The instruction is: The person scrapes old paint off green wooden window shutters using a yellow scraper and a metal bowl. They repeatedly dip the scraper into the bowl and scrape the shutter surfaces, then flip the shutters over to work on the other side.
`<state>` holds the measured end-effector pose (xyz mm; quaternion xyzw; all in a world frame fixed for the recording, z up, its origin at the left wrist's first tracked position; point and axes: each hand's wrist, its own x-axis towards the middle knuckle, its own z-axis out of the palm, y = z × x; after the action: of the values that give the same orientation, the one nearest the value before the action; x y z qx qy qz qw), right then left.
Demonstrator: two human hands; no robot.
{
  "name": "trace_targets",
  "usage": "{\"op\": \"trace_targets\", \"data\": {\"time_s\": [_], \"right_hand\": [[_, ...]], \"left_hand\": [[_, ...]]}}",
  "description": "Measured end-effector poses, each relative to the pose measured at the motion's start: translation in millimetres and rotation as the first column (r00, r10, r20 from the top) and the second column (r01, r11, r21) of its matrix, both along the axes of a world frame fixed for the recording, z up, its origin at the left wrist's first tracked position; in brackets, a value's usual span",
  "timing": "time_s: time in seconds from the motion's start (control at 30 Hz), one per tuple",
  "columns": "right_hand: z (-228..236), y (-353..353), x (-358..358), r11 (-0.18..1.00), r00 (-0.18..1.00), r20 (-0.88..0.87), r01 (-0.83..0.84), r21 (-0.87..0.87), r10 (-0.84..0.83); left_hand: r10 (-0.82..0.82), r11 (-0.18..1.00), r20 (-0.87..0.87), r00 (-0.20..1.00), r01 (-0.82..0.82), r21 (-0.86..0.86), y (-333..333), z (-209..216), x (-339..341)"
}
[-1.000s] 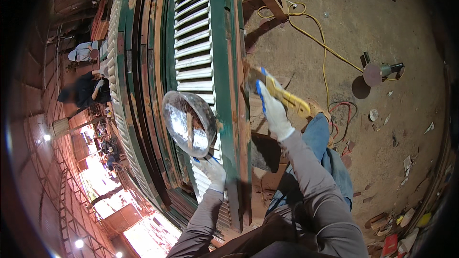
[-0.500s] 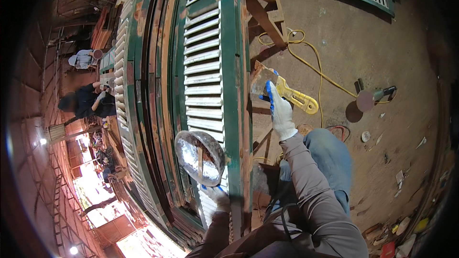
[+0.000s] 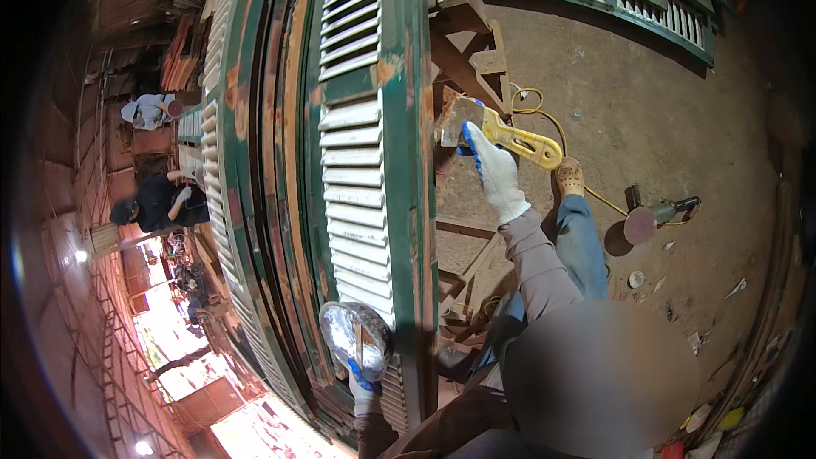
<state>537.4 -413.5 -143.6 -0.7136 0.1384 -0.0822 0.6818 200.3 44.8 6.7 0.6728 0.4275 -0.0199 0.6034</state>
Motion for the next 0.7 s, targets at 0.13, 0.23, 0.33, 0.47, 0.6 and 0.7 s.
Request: {"op": "trace_targets", "data": {"time_s": [0.13, 0.23, 0.33, 0.47, 0.6, 0.7], "right_hand": [[27, -24, 45, 0.785, 0.942, -0.299, 0.067, 0.616, 0.154], [27, -27, 75, 0.609, 0.929, -0.325, 0.156, 0.778, 0.178], [25, -19, 103, 0.725, 0.987, -0.158, 0.128, 0.677, -0.027], [26, -17, 134, 0.948, 0.953, 0.207, 0.163, 0.272, -0.223], [20, -5, 141, 0.993, 0.968, 0.223, 0.119, 0.009, -0.118], [9, 12, 141, 0.984, 0.965, 0.233, 0.145, -0.104, -0.118]], "left_hand": [[0.049, 0.981, 0.126, 0.991, -0.071, 0.179, 2, 2, 12], [0.208, 0.978, 0.124, 0.97, -0.206, -0.03, -96, 29, 131], [0.086, 0.995, 0.195, 0.977, -0.095, 0.039, -122, 27, 231], [-0.062, 0.997, 0.361, 0.93, 0.076, -0.024, -140, 15, 378], [-0.204, 0.912, 0.399, 0.894, 0.322, -0.255, -206, 13, 509], [-0.232, 0.824, 0.355, 0.906, 0.376, -0.424, -208, 1, 586]]}}
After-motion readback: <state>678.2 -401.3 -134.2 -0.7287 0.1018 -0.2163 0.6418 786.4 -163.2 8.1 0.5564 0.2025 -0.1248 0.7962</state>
